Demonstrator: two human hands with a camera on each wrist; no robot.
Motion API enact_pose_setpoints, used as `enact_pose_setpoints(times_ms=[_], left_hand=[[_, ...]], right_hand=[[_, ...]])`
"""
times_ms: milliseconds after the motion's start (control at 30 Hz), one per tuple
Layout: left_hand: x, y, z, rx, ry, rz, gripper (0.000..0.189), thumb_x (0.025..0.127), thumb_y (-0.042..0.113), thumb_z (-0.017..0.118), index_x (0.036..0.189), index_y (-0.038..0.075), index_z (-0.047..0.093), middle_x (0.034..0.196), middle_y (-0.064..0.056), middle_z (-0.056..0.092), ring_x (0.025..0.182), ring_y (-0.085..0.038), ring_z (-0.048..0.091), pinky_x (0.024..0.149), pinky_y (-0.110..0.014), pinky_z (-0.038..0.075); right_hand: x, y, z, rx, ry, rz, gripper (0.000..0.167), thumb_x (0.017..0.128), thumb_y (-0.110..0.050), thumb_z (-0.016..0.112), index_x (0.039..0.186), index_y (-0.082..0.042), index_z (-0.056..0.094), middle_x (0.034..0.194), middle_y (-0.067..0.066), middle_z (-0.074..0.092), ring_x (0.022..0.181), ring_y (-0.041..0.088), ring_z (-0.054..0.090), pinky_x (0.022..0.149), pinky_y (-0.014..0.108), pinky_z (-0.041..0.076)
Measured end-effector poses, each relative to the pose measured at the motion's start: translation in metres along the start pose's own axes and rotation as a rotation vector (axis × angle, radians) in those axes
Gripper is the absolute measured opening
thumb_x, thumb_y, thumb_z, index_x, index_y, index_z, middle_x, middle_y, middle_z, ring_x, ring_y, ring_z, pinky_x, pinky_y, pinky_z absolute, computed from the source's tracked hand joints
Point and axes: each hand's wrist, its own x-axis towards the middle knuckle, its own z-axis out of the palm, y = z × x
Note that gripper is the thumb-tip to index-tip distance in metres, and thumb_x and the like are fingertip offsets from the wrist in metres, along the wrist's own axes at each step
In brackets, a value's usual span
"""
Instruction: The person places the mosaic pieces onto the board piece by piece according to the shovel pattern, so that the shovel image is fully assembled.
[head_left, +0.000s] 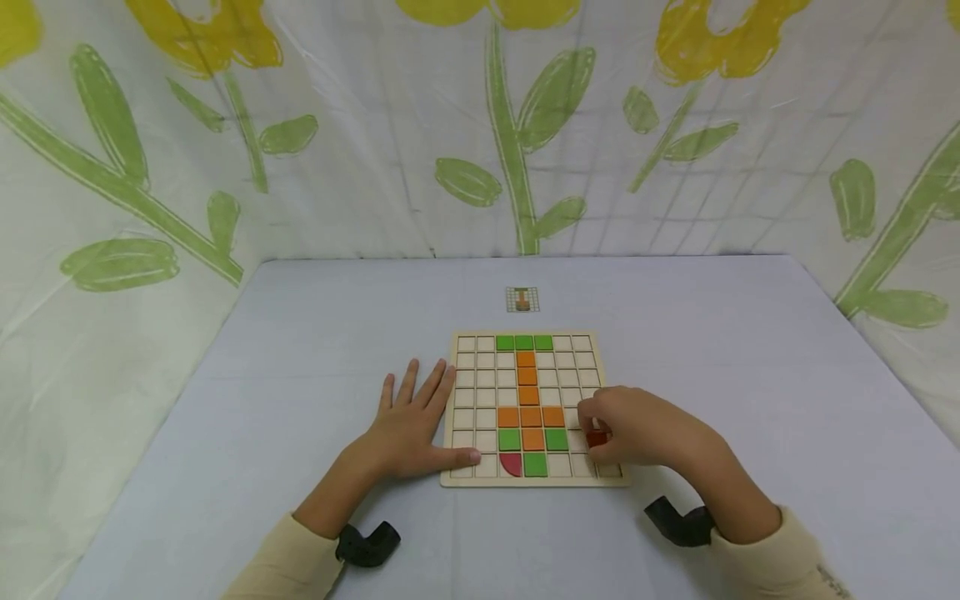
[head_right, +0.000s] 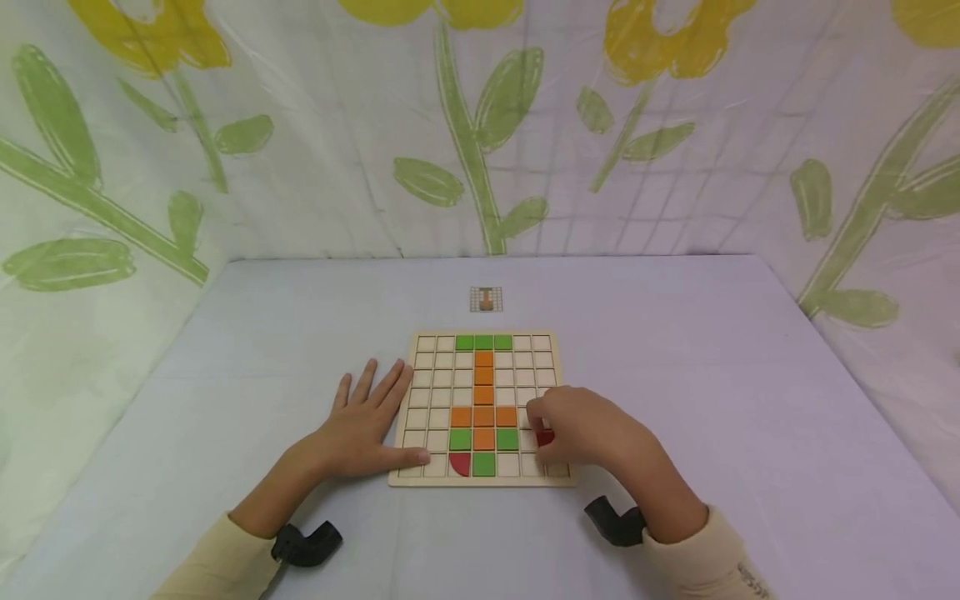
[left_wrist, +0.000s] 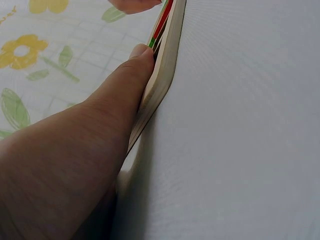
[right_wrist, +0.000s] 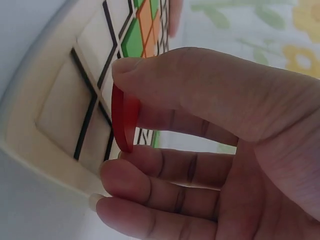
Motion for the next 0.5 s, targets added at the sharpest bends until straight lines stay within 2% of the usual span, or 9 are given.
enact_pose_setpoints(times_ms=[500], left_hand=[[0.001, 0.0, 0.0, 0.009, 0.001, 0.0, 0.124, 0.076, 0.089, 0.049, 0.162, 0.012, 0.005, 0.168, -0.008, 0.001, 0.149, -0.04, -0.014, 0.112, -0.066, -0.009]], right_hand=[[0.009, -0.03, 0.026, -0.099, 0.063, -0.118, 0.018, 0.081, -0.014, 0.08, 0.082, -0.019, 0.063, 0.075, -0.009, 0.05, 0.068, 0.01, 0.047, 0.058, 0.025, 0.042]])
